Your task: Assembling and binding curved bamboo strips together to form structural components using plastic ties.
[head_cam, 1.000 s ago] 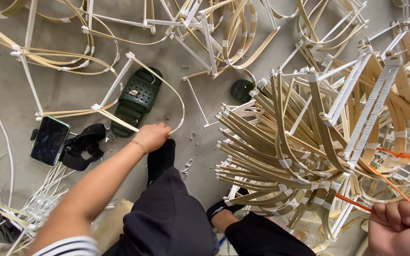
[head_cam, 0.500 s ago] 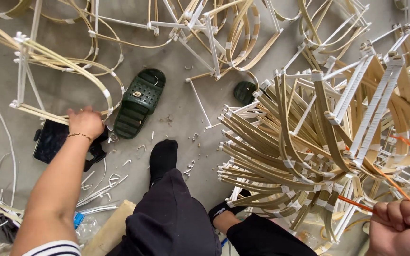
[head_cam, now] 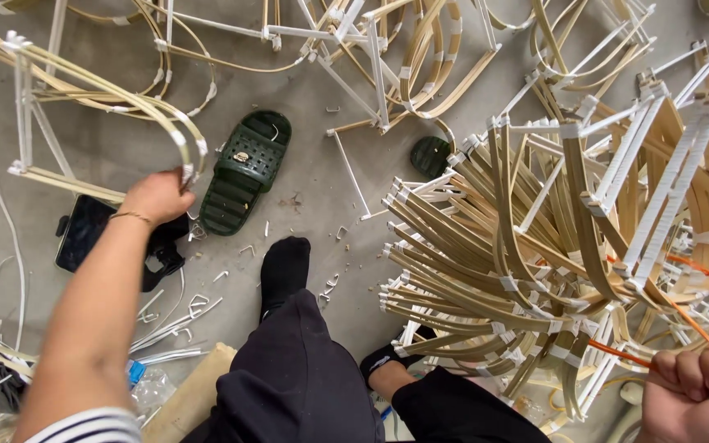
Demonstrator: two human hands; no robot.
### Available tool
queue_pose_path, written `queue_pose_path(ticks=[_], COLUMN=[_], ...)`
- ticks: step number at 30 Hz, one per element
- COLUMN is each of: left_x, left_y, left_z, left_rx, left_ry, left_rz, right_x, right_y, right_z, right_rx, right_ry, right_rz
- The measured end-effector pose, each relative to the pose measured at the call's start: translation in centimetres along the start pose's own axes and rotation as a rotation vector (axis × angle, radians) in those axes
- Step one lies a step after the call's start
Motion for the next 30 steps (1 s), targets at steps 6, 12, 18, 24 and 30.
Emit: queue_pose_path(ticks=[6, 12, 18, 24, 30], left_x=[-6.4, -8.0, -3.3, -1.0, -8.8], left_y=[-0.7, -0.8, -0.4, -2.5, -0.5], left_z=[-3.8, 4.8, 13.2, 10.8, 4.5], left_rx=[-0.152, -0.177, -0.107, -0.207, -0.064], left_ry=[-0.204, -0.26, -0.6, -0.335, -0.385], left_rz=[-0.449, -0.215, 0.112, 0.047, -0.33], right_x=[2.9, 3.3, -0.2, 4.1, 5.9], right_y=[0.5, 0.7, -0.4, 0.5, 1.6], right_z=[-0.6, -0.9, -0.4, -2.1, -4.0], right_rx=[-0.01, -0.002, -0.011, 0.006, 0.008], right_ry=[-0.004, -0.019, 0.08, 0.007, 0.029], right_rz=[-0.025, -0.024, 0.171, 0.064, 0.137])
Point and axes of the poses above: each hand's wrist, its own z-axis towards the middle knuckle, its own x-axis out of the palm, y = z × x, the point moved 1 cm from there along z, towards the middle knuckle, and after that the axes turned 3 degrees about x, right-handed, at the moved point
